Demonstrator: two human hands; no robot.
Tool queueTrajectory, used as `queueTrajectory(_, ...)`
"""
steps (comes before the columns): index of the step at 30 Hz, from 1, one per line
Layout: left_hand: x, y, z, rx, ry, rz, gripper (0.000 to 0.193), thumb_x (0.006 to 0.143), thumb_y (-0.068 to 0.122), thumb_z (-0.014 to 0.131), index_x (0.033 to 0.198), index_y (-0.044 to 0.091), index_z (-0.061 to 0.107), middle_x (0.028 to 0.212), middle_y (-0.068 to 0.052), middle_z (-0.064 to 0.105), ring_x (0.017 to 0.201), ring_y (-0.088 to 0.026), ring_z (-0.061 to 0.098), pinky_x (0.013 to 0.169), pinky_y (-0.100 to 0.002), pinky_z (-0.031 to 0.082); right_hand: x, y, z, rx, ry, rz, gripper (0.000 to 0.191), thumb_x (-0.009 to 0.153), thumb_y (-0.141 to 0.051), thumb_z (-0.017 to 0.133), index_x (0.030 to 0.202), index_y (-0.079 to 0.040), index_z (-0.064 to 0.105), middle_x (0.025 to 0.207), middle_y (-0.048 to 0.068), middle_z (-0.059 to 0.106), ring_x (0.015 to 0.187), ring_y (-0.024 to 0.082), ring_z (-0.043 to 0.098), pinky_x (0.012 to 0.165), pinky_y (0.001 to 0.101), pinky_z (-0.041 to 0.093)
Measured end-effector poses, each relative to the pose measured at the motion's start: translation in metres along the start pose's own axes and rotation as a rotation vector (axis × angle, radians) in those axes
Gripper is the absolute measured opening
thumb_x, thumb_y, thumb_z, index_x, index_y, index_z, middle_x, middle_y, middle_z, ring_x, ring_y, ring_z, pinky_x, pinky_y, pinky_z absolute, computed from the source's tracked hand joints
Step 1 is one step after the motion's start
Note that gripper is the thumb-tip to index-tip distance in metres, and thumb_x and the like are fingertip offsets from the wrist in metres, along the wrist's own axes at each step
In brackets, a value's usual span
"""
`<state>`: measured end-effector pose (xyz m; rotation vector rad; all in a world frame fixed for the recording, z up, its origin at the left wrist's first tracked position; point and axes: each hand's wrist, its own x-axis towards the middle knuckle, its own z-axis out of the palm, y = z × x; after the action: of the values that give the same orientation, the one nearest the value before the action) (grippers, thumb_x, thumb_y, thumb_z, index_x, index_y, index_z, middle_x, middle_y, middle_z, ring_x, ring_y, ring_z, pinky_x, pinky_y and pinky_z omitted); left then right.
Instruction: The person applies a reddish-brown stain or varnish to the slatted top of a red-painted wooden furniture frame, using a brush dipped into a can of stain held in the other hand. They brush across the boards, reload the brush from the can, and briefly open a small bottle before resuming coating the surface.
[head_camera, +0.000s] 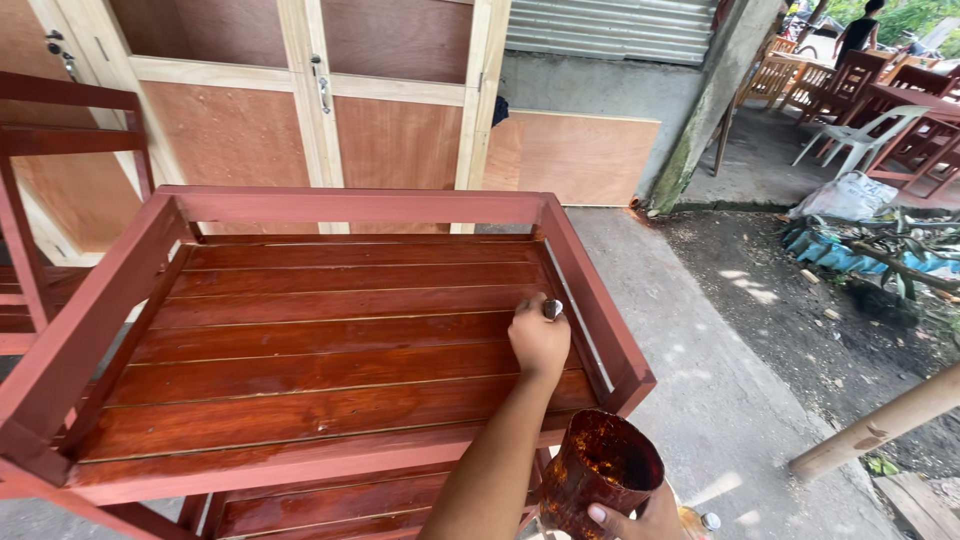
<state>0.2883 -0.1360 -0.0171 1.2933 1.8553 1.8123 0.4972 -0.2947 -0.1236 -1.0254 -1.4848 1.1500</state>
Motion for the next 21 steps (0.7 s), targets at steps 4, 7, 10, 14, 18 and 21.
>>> queueTrajectory(4, 0.001, 0.011, 0.023, -0.206, 0.026, -0.126, 0.014, 0.078, 0.009, 0.078, 0.082, 0.001, 0.066, 0.086, -0.017, 0.074, 0.080, -0.036, 0.074, 0.071, -0.046, 0.058, -0.001, 0.016, -0.013, 0.005, 0.049, 0.048, 0.103, 0.055, -0.019, 0.095, 0.143, 0.004, 0.046, 0.127, 0.025, 0.071, 0.121, 0.036, 0.068, 0.104, 0.0512, 0.052)
queueTrajectory(7, 0.022, 0.011, 0.027, -0.383, 0.044, -0.298, 0.021, 0.075, 0.012, 0.083, 0.083, 0.001, 0.068, 0.082, -0.016, 0.075, 0.077, -0.032, 0.076, 0.070, -0.043, 0.058, 0.001, 0.017, -0.028, -0.050, -0.019, 0.019, 0.103, 0.057, -0.019, 0.095, 0.144, 0.004, 0.044, 0.129, 0.026, 0.070, 0.123, 0.036, 0.067, 0.105, 0.0516, 0.051)
queueTrajectory(10, 0.050, 0.000, 0.019, -0.344, 0.085, -0.219, 0.024, 0.074, 0.011, 0.085, 0.084, -0.002, 0.068, 0.082, -0.017, 0.075, 0.077, -0.033, 0.075, 0.071, -0.042, 0.057, 0.012, 0.014, -0.036, -0.070, -0.067, 0.027, 0.104, 0.058, -0.019, 0.094, 0.145, 0.002, 0.041, 0.132, 0.023, 0.067, 0.126, 0.035, 0.064, 0.105, 0.0517, 0.050)
queueTrajectory(14, 0.077, -0.024, -0.005, -0.354, 0.034, -0.312, 0.022, 0.074, 0.010, 0.084, 0.086, -0.002, 0.071, 0.084, -0.018, 0.076, 0.080, -0.033, 0.076, 0.073, -0.041, 0.057, 0.014, 0.012, -0.014, 0.019, 0.025, -0.009, 0.105, 0.056, -0.017, 0.093, 0.146, 0.001, 0.041, 0.132, 0.024, 0.066, 0.125, 0.036, 0.064, 0.105, 0.0511, 0.049)
queueTrajectory(18, 0.095, -0.055, -0.045, -0.240, 0.092, -0.250, 0.025, 0.071, 0.009, 0.086, 0.088, -0.003, 0.071, 0.085, -0.020, 0.075, 0.082, -0.033, 0.074, 0.075, -0.042, 0.057, 0.025, 0.003, 0.022, 0.005, -0.031, -0.099, 0.101, 0.057, -0.018, 0.094, 0.143, 0.005, 0.048, 0.130, 0.026, 0.068, 0.123, 0.036, 0.065, 0.105, 0.0492, 0.049)
queueTrajectory(21, 0.113, -0.074, -0.089, -0.190, 0.092, -0.251, 0.023, 0.071, 0.009, 0.085, 0.088, -0.001, 0.072, 0.084, -0.017, 0.076, 0.078, -0.028, 0.074, 0.071, -0.042, 0.058, 0.034, -0.010, 0.055, 0.004, -0.016, -0.053, 0.102, 0.054, -0.020, 0.094, 0.142, 0.003, 0.049, 0.128, 0.024, 0.069, 0.119, 0.034, 0.066, 0.102, 0.0490, 0.052)
